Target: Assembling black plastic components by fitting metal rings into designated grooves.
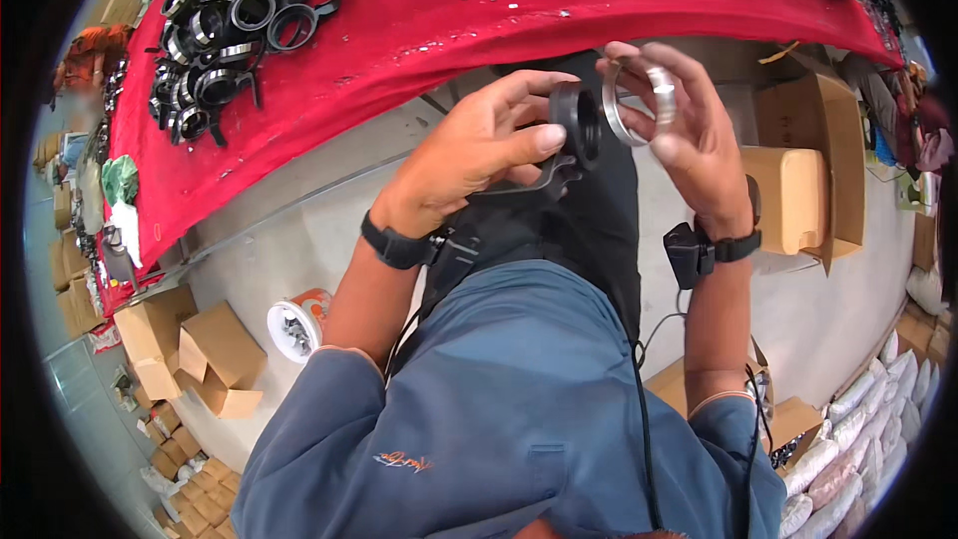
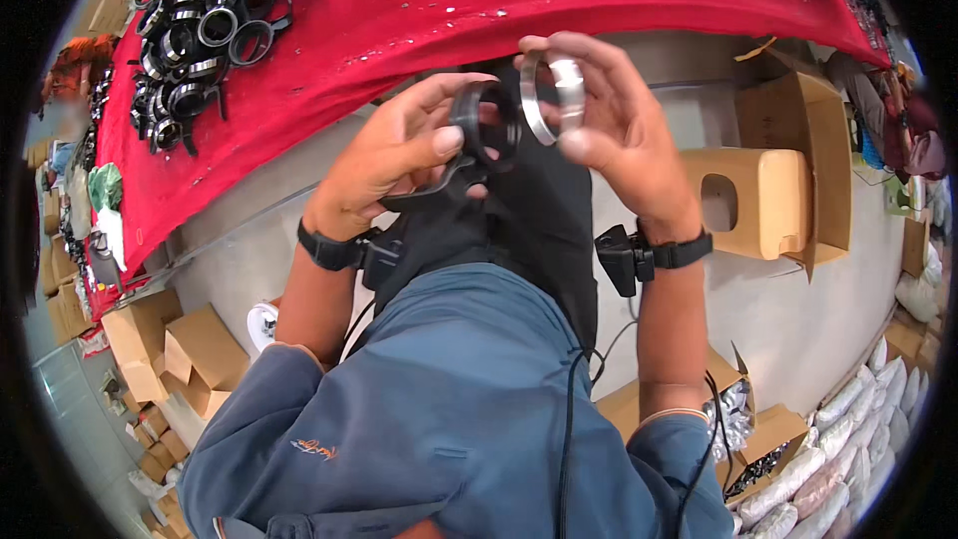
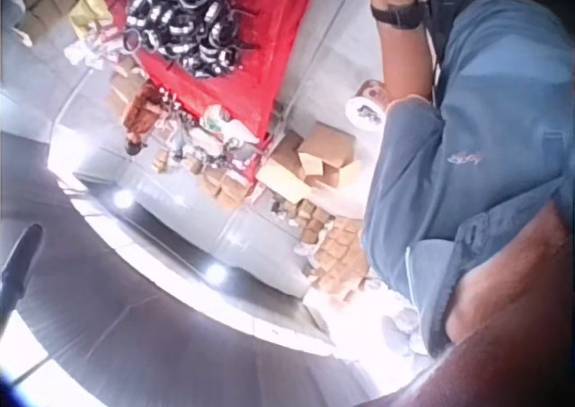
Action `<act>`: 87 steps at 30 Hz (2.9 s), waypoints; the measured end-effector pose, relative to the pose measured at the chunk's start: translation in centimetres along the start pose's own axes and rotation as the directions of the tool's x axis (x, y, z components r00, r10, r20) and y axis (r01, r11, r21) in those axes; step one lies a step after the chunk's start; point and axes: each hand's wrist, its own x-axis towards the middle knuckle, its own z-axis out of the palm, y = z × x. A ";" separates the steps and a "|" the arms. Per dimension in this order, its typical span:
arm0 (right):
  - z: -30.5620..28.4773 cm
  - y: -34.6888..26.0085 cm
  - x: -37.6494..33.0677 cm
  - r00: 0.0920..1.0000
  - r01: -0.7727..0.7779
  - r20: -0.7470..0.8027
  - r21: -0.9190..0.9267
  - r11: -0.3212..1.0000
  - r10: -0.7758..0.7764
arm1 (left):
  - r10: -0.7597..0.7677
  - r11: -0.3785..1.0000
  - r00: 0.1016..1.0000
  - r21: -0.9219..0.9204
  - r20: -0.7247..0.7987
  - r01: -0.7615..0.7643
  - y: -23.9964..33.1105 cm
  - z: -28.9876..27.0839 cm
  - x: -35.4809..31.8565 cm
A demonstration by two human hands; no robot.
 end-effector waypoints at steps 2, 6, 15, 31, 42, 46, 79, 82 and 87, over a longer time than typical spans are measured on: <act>-0.5 1.0 -0.2 0.994 0.034 -0.111 0.415 0.909 0.014 | 0.076 0.995 0.997 -0.065 -0.021 -0.077 0.0 0.4 -0.6; -1.8 3.2 -1.4 0.993 0.021 -0.098 0.712 0.702 0.069 | 0.109 0.988 0.993 -0.110 0.032 -0.105 0.6 0.7 -1.4; -1.9 4.1 -2.7 0.977 0.007 -0.102 0.895 0.446 0.190 | 0.022 0.998 0.999 -0.062 -0.030 -0.024 -0.2 1.3 -1.2; -0.2 2.0 -2.3 0.990 0.124 -0.102 0.310 0.943 -0.097 | 0.204 0.954 0.979 -0.219 -0.027 -0.205 -2.1 2.6 -1.0; 3.7 0.9 -2.8 0.972 0.177 -0.080 -0.375 0.910 -0.221 | 0.169 0.968 0.985 -0.180 -0.030 -0.172 -2.4 2.3 -0.5; 3.6 0.9 -2.8 0.969 0.204 -0.016 -0.506 0.838 -0.246 | 0.150 0.980 0.988 -0.130 -0.033 -0.153 -2.5 2.2 -0.7; 4.8 2.0 -0.2 0.730 -0.130 -0.649 -0.439 0.889 -0.214 | 0.470 0.664 0.882 0.653 0.015 -0.365 -1.0 5.0 0.4; 5.4 2.6 1.0 0.658 -0.110 -0.686 -0.496 0.862 -0.311 | 0.575 0.661 0.814 0.633 -0.083 -0.402 -1.7 6.6 1.1; 6.5 3.1 2.5 0.601 -0.117 -0.722 -0.502 0.857 -0.342 | 0.828 0.413 0.515 0.863 -0.223 -0.292 -3.0 6.5 3.1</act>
